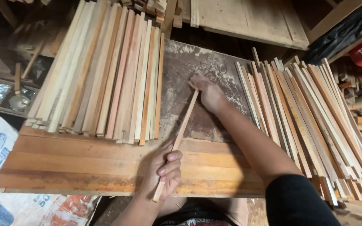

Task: The person smooths thin wooden strips by hand on a workbench. They pick up a strip, rub it against the surface, and place it back into a pile, repeating this process for multiple pieces.

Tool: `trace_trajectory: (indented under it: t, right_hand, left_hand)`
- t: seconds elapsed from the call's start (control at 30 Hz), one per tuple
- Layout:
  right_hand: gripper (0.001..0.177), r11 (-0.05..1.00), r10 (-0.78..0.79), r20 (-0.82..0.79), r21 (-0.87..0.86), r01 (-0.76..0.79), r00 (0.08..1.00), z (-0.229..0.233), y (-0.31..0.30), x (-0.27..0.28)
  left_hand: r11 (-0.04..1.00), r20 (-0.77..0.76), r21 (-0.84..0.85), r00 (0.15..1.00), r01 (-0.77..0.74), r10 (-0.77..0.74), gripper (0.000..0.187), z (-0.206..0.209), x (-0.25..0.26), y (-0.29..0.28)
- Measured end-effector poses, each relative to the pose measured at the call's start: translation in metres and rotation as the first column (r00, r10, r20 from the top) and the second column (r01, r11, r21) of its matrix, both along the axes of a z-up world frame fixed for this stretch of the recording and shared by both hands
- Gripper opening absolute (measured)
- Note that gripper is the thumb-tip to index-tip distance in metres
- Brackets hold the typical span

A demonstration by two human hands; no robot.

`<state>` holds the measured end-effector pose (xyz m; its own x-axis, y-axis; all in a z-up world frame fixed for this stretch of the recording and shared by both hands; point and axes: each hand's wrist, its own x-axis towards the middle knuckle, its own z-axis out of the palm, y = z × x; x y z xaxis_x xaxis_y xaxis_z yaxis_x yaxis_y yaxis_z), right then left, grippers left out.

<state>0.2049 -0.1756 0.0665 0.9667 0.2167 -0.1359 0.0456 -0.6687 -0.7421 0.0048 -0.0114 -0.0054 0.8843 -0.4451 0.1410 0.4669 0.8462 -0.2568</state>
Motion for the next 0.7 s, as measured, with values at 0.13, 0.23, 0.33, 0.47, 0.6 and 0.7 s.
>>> trace_trajectory:
  t: [0.13,0.23,0.33,0.47,0.6,0.7]
  right_hand:
    - [0.07,0.833,0.415,0.3,-0.506,-0.226,0.859,-0.036,-0.035,0.043]
    - [0.064,0.707,0.53,0.232,-0.651,-0.275,0.815,0.01,-0.026,-0.004]
    - [0.046,0.613,0.678,0.353,-0.756,-0.23,0.645,-0.013,-0.056,-0.015]
    - [0.018,0.674,0.694,0.482,-0.696,-0.247,0.534,0.002,-0.08,-0.03]
    - [0.028,0.744,0.468,0.387,-0.658,-0.117,0.795,0.047,-0.08,-0.066]
    - [0.026,0.971,-0.065,-0.049,-0.234,0.052,0.997,0.073,-0.05,-0.105]
  left_hand:
    - [0.999,-0.055,-0.024,0.998,0.021,-0.022,0.054,0.005,0.003,0.007]
    - [0.998,-0.079,-0.046,0.995,0.049,-0.053,0.041,-0.011,0.006,0.008]
    - [0.987,-0.154,-0.113,0.979,0.119,-0.135,0.025,-0.029,0.008,0.003]
    - [0.966,-0.101,0.253,0.992,-0.053,0.081,0.039,0.052,0.001,-0.006]
    - [0.783,-0.107,0.614,0.973,-0.097,0.204,0.042,0.043,0.005,-0.029]
    - [0.532,-0.033,0.844,0.98,-0.077,0.194,0.074,0.057,0.001,-0.043]
